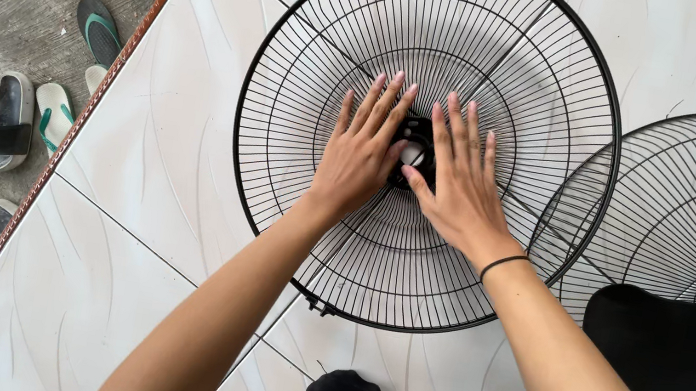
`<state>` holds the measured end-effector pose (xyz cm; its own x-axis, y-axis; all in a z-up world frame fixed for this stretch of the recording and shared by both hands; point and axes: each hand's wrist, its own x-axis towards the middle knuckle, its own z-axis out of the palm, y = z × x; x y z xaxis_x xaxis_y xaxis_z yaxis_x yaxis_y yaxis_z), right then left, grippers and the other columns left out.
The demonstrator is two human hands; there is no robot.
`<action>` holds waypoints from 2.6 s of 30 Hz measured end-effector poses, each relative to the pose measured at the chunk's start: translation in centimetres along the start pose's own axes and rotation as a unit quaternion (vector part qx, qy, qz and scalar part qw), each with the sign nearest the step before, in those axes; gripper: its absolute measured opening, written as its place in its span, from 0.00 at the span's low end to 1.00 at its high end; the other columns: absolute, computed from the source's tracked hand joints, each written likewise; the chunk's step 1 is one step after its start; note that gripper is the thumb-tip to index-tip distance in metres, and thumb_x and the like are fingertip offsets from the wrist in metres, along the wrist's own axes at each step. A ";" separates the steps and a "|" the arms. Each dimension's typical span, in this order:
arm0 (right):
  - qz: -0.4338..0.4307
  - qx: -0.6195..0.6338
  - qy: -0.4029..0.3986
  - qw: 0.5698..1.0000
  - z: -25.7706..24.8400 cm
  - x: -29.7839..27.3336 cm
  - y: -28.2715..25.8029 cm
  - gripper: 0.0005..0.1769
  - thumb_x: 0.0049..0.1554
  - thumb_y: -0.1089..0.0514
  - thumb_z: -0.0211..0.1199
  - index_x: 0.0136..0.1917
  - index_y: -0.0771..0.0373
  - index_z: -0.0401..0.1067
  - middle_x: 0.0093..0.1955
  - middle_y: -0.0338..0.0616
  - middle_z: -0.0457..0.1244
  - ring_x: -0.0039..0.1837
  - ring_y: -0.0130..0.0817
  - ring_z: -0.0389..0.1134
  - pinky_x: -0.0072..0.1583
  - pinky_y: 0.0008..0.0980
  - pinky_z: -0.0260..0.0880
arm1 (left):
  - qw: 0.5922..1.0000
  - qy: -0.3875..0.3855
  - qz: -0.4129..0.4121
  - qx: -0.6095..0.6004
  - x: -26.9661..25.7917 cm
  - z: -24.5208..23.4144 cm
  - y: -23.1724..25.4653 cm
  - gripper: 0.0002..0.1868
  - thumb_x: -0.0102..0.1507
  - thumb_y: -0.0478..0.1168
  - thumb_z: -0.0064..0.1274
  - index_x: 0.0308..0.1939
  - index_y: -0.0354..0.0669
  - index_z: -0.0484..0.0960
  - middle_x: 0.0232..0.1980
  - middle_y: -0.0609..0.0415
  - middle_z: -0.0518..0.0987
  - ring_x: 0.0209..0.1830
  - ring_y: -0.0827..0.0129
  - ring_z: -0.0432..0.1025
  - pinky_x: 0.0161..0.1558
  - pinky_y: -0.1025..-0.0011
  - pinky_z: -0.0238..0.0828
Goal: The person disassembles a standing electric fan by removing the front grille, fan blades, and rear grille, then reassembles them in reverse order. The person uses hands to detach and reattach components, placing removed parts on the floor during the process.
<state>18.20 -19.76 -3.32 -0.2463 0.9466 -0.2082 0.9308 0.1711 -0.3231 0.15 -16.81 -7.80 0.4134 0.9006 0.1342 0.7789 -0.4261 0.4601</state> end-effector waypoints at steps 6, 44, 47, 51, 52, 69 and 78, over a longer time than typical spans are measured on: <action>0.012 -0.052 0.007 0.999 1.7 -0.9 -0.5 0.49 0.63 0.32 0.48 0.85 0.60 0.37 0.88 0.43 0.30 0.87 0.45 0.26 0.80 0.62 0.28 | 1.000 -0.008 -0.022 -0.007 -0.6 -0.2 0.8 0.34 0.73 0.52 0.41 0.82 0.50 0.52 0.85 0.54 0.50 0.86 0.62 0.42 0.82 0.51 0.37; 0.104 0.114 0.323 0.934 -27.6 -28.0 3.3 0.35 0.66 0.40 0.52 0.79 0.59 0.56 0.83 0.52 0.49 0.85 0.50 0.44 0.79 0.51 0.48 | 0.935 0.106 0.308 -0.141 7.0 -13.6 31.5 0.31 0.75 0.46 0.44 0.81 0.49 0.54 0.82 0.53 0.59 0.84 0.61 0.50 0.82 0.53 0.43; 0.125 0.091 0.348 0.925 -31.2 -33.7 3.1 0.32 0.67 0.43 0.53 0.77 0.61 0.58 0.82 0.54 0.50 0.83 0.52 0.45 0.77 0.50 0.48 | 0.915 0.106 0.357 -0.153 6.1 -15.7 37.9 0.31 0.74 0.47 0.44 0.80 0.49 0.56 0.81 0.52 0.62 0.83 0.61 0.52 0.81 0.53 0.44; 0.121 0.051 0.414 0.901 -35.4 -41.8 2.8 0.29 0.68 0.45 0.53 0.75 0.62 0.61 0.77 0.50 0.57 0.79 0.48 0.56 0.76 0.45 0.57 | 0.894 0.100 0.406 -0.161 4.4 -18.6 46.0 0.30 0.74 0.48 0.44 0.80 0.50 0.57 0.79 0.52 0.65 0.81 0.61 0.55 0.81 0.53 0.45; 0.121 0.036 0.429 0.895 -36.3 -43.8 2.8 0.28 0.68 0.45 0.53 0.75 0.62 0.62 0.76 0.50 0.57 0.78 0.48 0.57 0.75 0.45 0.58 | 0.886 0.100 0.421 -0.165 3.8 -19.3 48.0 0.30 0.74 0.48 0.44 0.80 0.49 0.58 0.79 0.52 0.66 0.81 0.60 0.55 0.80 0.53 0.45; 0.232 0.112 0.655 0.710 -35.6 -67.2 3.7 0.22 0.70 0.46 0.48 0.68 0.62 0.68 0.69 0.48 0.64 0.73 0.40 0.63 0.74 0.43 0.60 | 0.790 0.041 0.564 -0.235 -8.3 -21.6 72.6 0.29 0.75 0.51 0.41 0.79 0.48 0.59 0.77 0.51 0.67 0.81 0.59 0.56 0.78 0.54 0.48; 0.264 0.158 0.708 0.635 -33.4 -72.3 5.1 0.23 0.70 0.45 0.47 0.66 0.64 0.68 0.67 0.47 0.65 0.71 0.38 0.66 0.70 0.40 0.64 | 0.760 -0.014 0.599 -0.253 -12.4 -20.4 77.5 0.31 0.73 0.53 0.43 0.78 0.47 0.60 0.74 0.48 0.69 0.78 0.56 0.59 0.76 0.54 0.52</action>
<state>49.74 -78.22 40.95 0.7765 0.1837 0.6027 0.6266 -0.1238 -0.7695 45.80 -59.22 44.12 0.6982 -0.1124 0.7070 -0.4418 -0.8448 0.3019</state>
